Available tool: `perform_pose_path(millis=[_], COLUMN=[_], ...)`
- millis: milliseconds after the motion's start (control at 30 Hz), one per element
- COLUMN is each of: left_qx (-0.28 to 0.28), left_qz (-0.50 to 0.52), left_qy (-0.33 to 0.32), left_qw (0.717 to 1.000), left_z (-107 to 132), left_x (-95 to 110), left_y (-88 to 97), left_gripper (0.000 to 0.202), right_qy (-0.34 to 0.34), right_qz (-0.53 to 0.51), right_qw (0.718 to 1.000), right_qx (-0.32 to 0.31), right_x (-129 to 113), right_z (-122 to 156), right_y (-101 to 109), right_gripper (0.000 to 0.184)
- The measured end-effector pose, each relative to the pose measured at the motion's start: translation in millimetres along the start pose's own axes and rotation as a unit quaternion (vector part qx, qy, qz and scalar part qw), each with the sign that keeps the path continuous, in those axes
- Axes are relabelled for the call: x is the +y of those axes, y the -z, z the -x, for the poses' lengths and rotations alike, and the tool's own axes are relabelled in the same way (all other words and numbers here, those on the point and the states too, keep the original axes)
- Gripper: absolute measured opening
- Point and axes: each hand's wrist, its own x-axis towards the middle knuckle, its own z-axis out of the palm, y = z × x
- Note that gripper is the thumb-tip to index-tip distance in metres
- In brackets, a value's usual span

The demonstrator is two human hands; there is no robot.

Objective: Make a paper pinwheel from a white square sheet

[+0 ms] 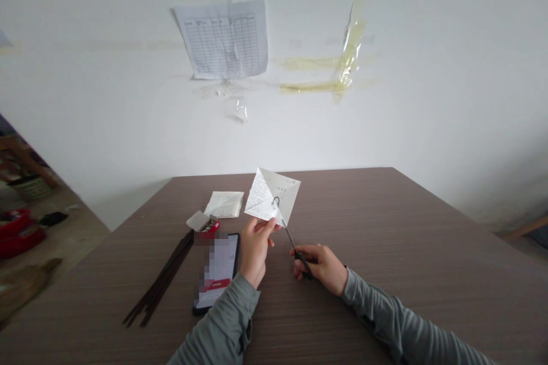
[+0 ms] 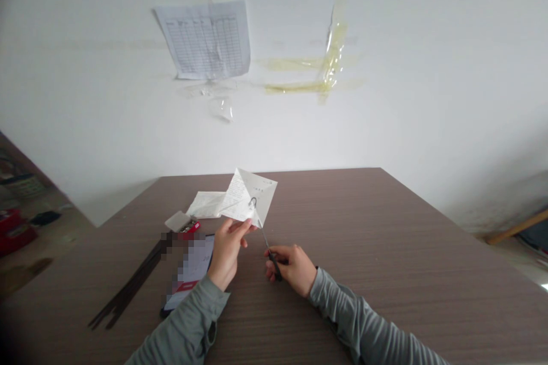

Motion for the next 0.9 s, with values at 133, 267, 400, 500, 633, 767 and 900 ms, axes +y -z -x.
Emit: perform_pose_path(millis=[133, 267, 400, 500, 633, 767, 900], left_qx=[0.0, -0.003, -0.008, -0.014, -0.022, -0.021, -0.019], left_qz=[-0.001, -0.005, 0.0, 0.002, -0.001, 0.003, 0.006], left_qy=[-0.003, 0.0, 0.004, 0.007, 0.008, 0.005, 0.008], left_qw=[1.0, 1.0, 1.0, 1.0, 1.0, 1.0, 1.0], left_z=[0.0, -0.6, -0.9, -0.2, 1.2, 2.4, 2.7], left_x=[-0.5, -0.5, 0.6, 1.0, 0.7, 0.7, 1.0], left_y=[0.6, 2.0, 2.2, 1.5, 0.6, -0.2, -1.4], left_gripper=[0.05, 0.054, 0.056, 0.058, 0.062, 0.056, 0.053], right_qy=[-0.001, 0.002, 0.002, 0.0, -0.004, -0.008, -0.018], right_qz=[0.004, 0.005, 0.006, 0.005, 0.002, 0.005, 0.005], right_qw=[1.0, 1.0, 1.0, 1.0, 1.0, 0.999, 0.999], right_qx=[0.005, 0.016, 0.018, 0.02, 0.029, 0.041, 0.041], right_x=[0.8, -0.4, -0.2, -0.2, -2.4, -4.1, -5.9], right_z=[1.1, 2.0, 0.9, -0.2, 0.1, 1.0, 1.0], right_y=[0.3, -0.5, -0.5, -0.2, -1.0, -2.1, -2.0], right_gripper=[0.069, 0.072, 0.07, 0.075, 0.078, 0.077, 0.076])
